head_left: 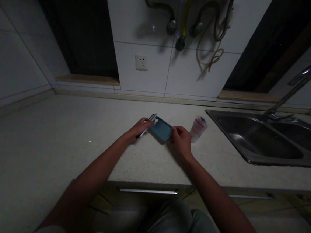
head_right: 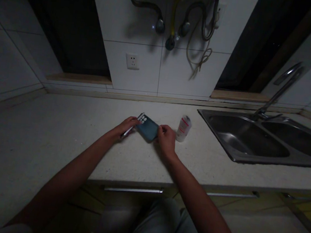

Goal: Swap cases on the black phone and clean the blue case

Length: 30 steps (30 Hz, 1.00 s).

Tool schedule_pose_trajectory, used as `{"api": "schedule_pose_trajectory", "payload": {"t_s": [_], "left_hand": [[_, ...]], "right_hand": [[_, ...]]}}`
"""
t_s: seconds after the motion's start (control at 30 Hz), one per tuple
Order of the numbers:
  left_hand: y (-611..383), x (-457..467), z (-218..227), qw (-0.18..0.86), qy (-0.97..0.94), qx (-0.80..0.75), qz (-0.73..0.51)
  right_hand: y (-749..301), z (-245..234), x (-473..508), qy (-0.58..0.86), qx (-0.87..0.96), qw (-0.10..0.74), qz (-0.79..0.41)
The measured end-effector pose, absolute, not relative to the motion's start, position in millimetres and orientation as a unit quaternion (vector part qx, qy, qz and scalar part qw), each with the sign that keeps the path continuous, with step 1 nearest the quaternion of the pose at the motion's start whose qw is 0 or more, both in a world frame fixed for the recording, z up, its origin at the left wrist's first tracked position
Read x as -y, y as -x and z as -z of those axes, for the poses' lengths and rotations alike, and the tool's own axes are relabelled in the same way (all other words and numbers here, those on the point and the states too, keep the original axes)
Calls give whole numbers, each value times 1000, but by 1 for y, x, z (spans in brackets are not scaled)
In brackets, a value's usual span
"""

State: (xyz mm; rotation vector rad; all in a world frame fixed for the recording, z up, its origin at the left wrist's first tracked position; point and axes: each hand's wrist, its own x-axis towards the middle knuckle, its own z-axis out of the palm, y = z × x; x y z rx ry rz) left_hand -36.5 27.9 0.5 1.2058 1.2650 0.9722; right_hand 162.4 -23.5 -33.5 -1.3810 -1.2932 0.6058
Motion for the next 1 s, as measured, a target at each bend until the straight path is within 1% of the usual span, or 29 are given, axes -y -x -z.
{"api": "schedule_pose_trajectory", "payload": {"t_s": [0.1, 0.23, 0.33, 0.43, 0.5, 0.63, 0.77, 0.83, 1.0], "left_hand": [[36, -29, 1, 463, -581, -545, -389], [40, -32, 3, 396, -603, -581, -377], [46, -32, 5, 312, -606, -644, -348], [50, -29, 7, 215, -627, -702, -262], [51, -27, 10, 178, -643, -713, -214], [49, -24, 13, 143, -666, -713, -167], [45, -21, 12, 134, -669, -716, -148], [44, -19, 10, 125, -673, -715, -139], [44, -19, 10, 121, -676, -715, -131]], "right_hand": [[-166, 37, 15, 593, 481, 569, -307], [-168, 40, 9, 590, 427, 603, -326], [-166, 43, 10, 585, 438, 592, -339], [-164, 44, 14, 621, 510, 520, -291], [-163, 43, 17, 640, 571, 454, -239], [-160, 37, 25, 657, 650, 339, -174], [-157, 30, 32, 658, 705, 233, -124], [-156, 28, 34, 651, 723, 202, -114], [-155, 27, 37, 619, 765, 158, -82]]}}
